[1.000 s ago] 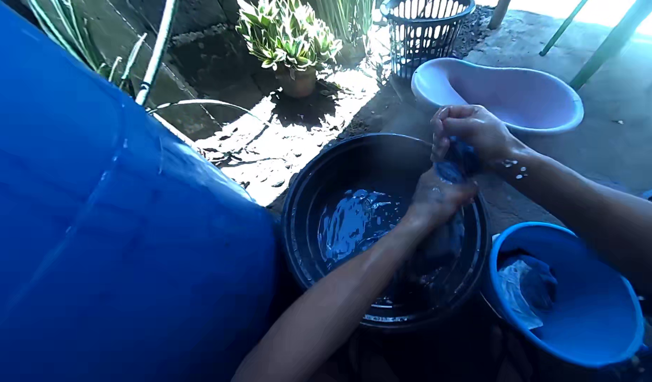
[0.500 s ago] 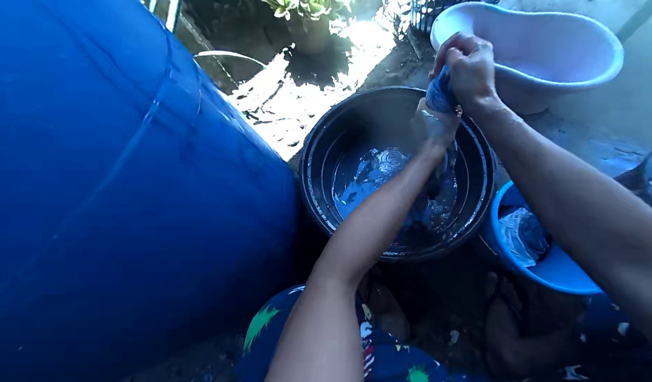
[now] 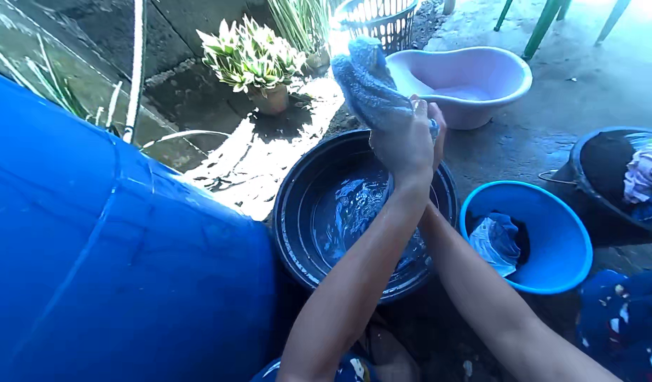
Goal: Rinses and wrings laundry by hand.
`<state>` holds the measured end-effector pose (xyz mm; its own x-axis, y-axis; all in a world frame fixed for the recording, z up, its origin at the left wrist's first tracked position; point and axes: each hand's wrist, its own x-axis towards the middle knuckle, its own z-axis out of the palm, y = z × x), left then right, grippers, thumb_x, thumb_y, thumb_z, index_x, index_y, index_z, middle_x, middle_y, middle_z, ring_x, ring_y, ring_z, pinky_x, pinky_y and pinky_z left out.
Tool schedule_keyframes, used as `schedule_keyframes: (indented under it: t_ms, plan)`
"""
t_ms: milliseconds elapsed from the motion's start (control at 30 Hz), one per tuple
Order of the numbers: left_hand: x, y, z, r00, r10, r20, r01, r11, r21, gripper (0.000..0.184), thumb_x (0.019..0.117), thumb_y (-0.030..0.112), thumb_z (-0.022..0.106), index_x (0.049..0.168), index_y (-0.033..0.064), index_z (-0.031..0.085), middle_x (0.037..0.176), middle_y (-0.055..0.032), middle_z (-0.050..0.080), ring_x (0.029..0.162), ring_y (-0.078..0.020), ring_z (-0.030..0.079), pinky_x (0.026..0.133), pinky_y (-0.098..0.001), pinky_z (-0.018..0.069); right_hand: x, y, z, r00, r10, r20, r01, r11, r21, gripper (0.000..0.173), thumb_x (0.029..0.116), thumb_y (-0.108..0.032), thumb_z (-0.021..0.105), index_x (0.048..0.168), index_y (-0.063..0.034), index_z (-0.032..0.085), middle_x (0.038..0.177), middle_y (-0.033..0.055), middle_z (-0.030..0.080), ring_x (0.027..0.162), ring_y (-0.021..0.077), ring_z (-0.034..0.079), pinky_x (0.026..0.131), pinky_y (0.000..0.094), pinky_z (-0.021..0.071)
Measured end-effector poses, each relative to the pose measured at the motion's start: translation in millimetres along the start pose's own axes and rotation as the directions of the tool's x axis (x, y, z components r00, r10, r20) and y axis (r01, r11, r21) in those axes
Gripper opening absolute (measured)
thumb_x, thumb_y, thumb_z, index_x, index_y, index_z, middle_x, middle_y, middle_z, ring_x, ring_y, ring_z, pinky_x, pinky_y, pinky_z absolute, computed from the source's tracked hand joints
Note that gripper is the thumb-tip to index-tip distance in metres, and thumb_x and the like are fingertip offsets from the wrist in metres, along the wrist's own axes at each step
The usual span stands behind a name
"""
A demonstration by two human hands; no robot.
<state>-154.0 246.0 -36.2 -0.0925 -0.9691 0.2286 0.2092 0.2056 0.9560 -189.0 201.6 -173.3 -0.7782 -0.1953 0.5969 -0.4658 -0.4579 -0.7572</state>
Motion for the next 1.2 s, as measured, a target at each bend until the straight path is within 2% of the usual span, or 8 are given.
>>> schedule_keyframes:
  t_ms: [100, 367, 600, 733, 867, 933, 1067, 1200]
  plan:
    - [14.4, -10.1, -18.8, 0.930, 0.319, 0.186, -0.312, 0.948, -0.065, 0.032, 0.0841, 0.010, 0.078, 0.111, -0.0007, 0.066, 0.097, -0.0086, 0.077, 0.091, -0.0155, 0.075, 0.084, -0.0351, 0.0626, 22.7, -7.1, -7.7, 0.974, -0.040, 0.222, 0.047, 0.998, -0.030, 0.029, 0.1004, -0.028, 0.063, 0.108, -0.0007, 0.065, 0.092, 0.0109, 0.069, 0.085, 0.0190, 0.068, 0.070, 0.0364, 0.0584]
    - [44.5, -13.8, -65.7, 0.761, 0.484, 0.431, -0.477, 0.869, -0.134, 0.039, 0.0728, -0.001, 0.079, 0.107, -0.0070, 0.061, 0.087, -0.0055, 0.069, 0.075, -0.0051, 0.069, 0.073, -0.0236, 0.0616, 43.2, -55.1, -31.2, 0.529, 0.014, 0.848, 0.140, 0.985, -0.104, 0.037, 0.0864, -0.028, 0.073, 0.114, -0.0036, 0.068, 0.106, 0.0054, 0.070, 0.105, 0.0057, 0.063, 0.092, 0.0295, 0.0511]
    - [41.9, -27.9, -81.9, 0.702, 0.342, 0.625, -0.244, 0.940, -0.240, 0.027, 0.0736, -0.005, 0.075, 0.096, -0.0009, 0.062, 0.071, -0.0040, 0.069, 0.057, -0.0099, 0.067, 0.054, -0.0260, 0.0600, 34.3, -51.8, -35.0, 0.011, 0.187, 0.982, -0.527, 0.836, -0.153, 0.014, 0.0818, -0.018, 0.078, 0.095, -0.0158, 0.073, 0.077, -0.0082, 0.071, 0.067, 0.0018, 0.066, 0.064, 0.0213, 0.0575]
    - [50.6, -34.4, -94.4, 0.686, 0.297, 0.665, -0.167, 0.953, -0.254, 0.058, 0.0846, 0.017, 0.082, 0.129, -0.0048, 0.052, 0.112, -0.0075, 0.070, 0.106, -0.0097, 0.069, 0.099, -0.0299, 0.0579, 45.9, -32.9, -28.6, -0.031, -0.111, 0.993, -0.791, 0.610, 0.043, 0.011, 0.0888, -0.032, 0.073, 0.083, -0.0238, 0.070, 0.064, -0.0129, 0.061, 0.054, -0.0014, 0.055, 0.051, 0.0189, 0.0470]
    - [41.6, -65.5, -118.5, 0.474, -0.002, 0.881, 0.151, 0.985, -0.079, 0.064, 0.0847, 0.065, 0.070, 0.119, 0.0124, 0.062, 0.098, 0.0084, 0.074, 0.090, -0.0021, 0.070, 0.080, -0.0240, 0.0583, 62.7, -29.6, -2.9, 0.101, -0.415, 0.904, -0.946, 0.240, 0.216, 0.012, 0.0932, -0.026, 0.065, 0.093, -0.0138, 0.068, 0.064, -0.0082, 0.060, 0.054, 0.0019, 0.057, 0.051, 0.0203, 0.0457]
    - [27.0, -64.1, -118.4, 0.408, -0.244, 0.880, 0.327, 0.939, 0.109, 0.050, 0.0743, 0.038, 0.085, 0.111, 0.0144, 0.060, 0.088, 0.0107, 0.067, 0.080, 0.0003, 0.065, 0.071, -0.0203, 0.0557, 65.2, -57.2, 8.3, 0.199, -0.405, 0.892, -0.933, 0.201, 0.299, 0.008, 0.0903, -0.021, 0.068, 0.093, -0.0132, 0.068, 0.060, -0.0071, 0.059, 0.050, 0.0036, 0.056, 0.049, 0.0215, 0.0451]
    - [25.3, -62.6, -100.7, 0.341, -0.190, 0.920, 0.352, 0.934, 0.063, 0.032, 0.0833, 0.002, 0.077, 0.113, 0.0011, 0.063, 0.088, -0.0043, 0.074, 0.082, -0.0122, 0.072, 0.080, -0.0298, 0.0609, 80.9, -65.1, 12.6, 0.277, -0.276, 0.921, -0.801, 0.463, 0.379, 0.022, 0.0939, -0.017, 0.067, 0.115, -0.0150, 0.071, 0.079, 0.0006, 0.073, 0.066, 0.0110, 0.069, 0.062, 0.0277, 0.0582]
    - [14.3, -80.1, -83.2, 0.622, -0.329, 0.710, 0.178, 0.943, 0.281, 0.026, 0.0866, 0.013, 0.078, 0.108, 0.0055, 0.065, 0.083, -0.0065, 0.066, 0.070, -0.0139, 0.064, 0.066, -0.0320, 0.0564, 83.5, -65.0, 4.1, 0.294, 0.205, 0.934, -0.650, 0.759, 0.038, 0.022, 0.0975, -0.012, 0.060, 0.119, -0.0121, 0.063, 0.068, -0.0047, 0.059, 0.054, 0.0072, 0.058, 0.055, 0.0245, 0.0548]
